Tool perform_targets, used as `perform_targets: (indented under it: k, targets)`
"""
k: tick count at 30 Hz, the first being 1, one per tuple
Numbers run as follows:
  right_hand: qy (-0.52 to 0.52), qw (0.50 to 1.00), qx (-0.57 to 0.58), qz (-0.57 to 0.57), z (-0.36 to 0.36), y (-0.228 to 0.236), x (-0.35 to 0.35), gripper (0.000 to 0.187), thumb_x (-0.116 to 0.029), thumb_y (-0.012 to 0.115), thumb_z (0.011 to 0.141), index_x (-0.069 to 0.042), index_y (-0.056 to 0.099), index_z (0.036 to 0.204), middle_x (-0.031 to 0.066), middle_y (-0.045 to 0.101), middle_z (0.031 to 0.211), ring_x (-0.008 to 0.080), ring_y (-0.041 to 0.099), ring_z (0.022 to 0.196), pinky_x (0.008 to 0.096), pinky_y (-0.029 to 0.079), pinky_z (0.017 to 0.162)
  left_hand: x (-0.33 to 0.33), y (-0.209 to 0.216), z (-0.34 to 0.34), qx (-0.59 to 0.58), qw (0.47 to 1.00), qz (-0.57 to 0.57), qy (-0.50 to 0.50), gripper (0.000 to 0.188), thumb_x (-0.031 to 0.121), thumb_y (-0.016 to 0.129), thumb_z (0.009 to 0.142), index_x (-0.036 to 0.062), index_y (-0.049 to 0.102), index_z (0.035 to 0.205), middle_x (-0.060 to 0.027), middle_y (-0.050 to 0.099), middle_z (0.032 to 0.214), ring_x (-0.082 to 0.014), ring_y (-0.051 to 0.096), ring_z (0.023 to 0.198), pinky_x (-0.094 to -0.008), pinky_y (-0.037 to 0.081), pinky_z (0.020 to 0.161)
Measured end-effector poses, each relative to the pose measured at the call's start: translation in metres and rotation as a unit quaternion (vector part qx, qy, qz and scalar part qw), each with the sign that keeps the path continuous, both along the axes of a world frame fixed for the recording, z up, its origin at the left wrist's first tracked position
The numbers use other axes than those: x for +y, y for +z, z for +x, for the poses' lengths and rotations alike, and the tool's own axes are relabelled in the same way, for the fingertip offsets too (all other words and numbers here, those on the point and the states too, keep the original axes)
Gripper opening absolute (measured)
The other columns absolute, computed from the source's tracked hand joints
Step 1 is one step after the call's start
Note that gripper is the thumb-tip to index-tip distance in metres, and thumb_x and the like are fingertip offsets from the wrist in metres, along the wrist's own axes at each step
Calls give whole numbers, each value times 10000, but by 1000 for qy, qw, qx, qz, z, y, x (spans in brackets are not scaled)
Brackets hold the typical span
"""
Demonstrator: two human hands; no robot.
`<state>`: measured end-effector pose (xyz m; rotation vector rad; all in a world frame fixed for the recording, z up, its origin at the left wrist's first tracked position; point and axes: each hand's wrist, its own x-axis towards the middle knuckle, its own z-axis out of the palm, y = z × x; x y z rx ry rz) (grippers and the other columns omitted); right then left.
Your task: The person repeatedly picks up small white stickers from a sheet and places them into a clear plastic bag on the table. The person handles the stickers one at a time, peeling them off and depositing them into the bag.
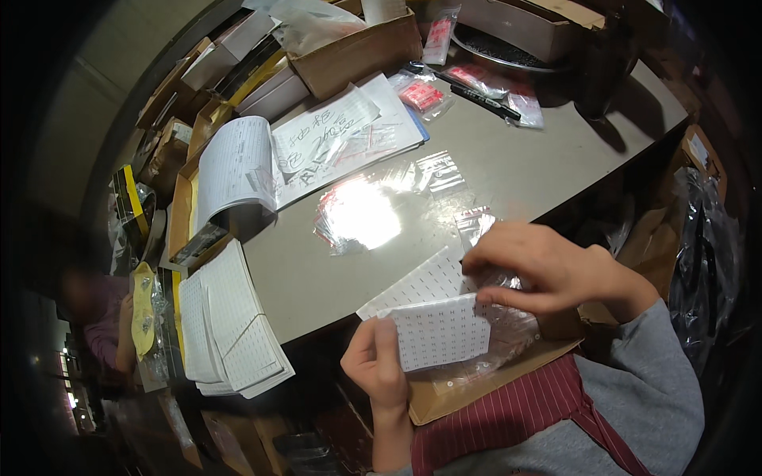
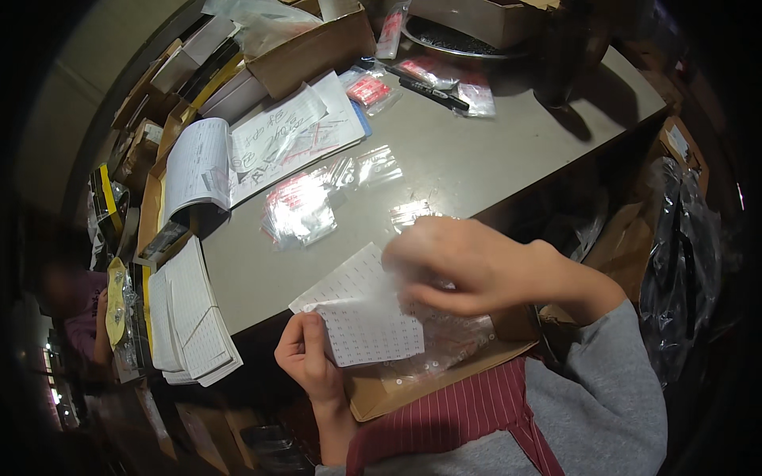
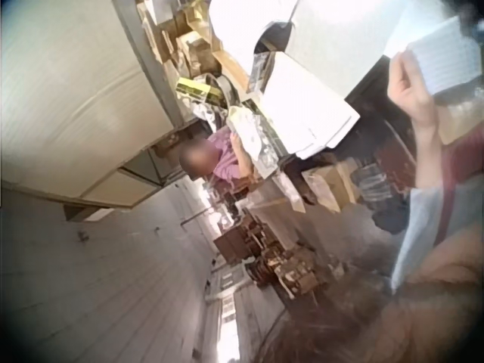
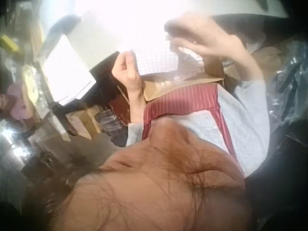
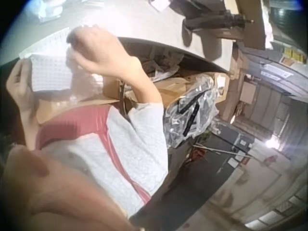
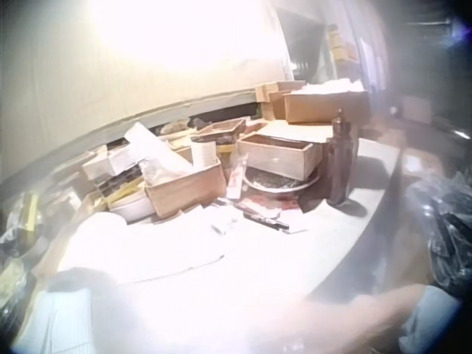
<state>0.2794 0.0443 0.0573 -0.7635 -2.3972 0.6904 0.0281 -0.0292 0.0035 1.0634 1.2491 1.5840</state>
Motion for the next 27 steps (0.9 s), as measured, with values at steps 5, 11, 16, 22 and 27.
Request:
perform_targets:
  k: [5,11,16,22,27]
  targets:
    - [-29,997,-22,75,-2,-11,-16,278,-122,744,839,-45,589,1056,125,606,940,320,616,881,406,523,745,3,2,1,-10,1000,-11,0,276,146,626,1028,-25,607,812,50,530,729,-25,417,669,-204,303,602]
    - [-39,967,-28,249,-9,-15,-20,231,-66,725,769,-50,631,980,88,629,1008,265,624,963,370,538,816,4,-2,-3,-32,999,-13,-3,279,167,642,1020,-35,627,828,52,530,727,-29,403,662,-211,293,597]
    - [-7,984,32,175,-3,-12,-6,279,-47,682,760,-37,626,1033,115,638,1058,300,622,990,400,524,891,7,-3,-3,-40,999,-32,-2,270,165,645,1018,-40,640,843,36,574,747,-33,451,674,-202,331,612]
    - [-116,990,84,14,11,-9,82,151,-75,629,951,-28,601,1091,122,609,1113,320,584,1062,393,486,948,8,-15,-12,-41,998,-40,-21,256,121,613,1028,-65,661,860,15,614,769,-38,495,690,-207,376,623]
    - [-128,986,-45,96,23,-42,156,213,-28,620,902,-1,598,1112,164,577,1185,357,524,1160,430,428,1042,11,-13,-7,-40,998,-51,-27,267,121,607,1030,-54,649,832,25,592,745,-25,469,659,-204,348,592]
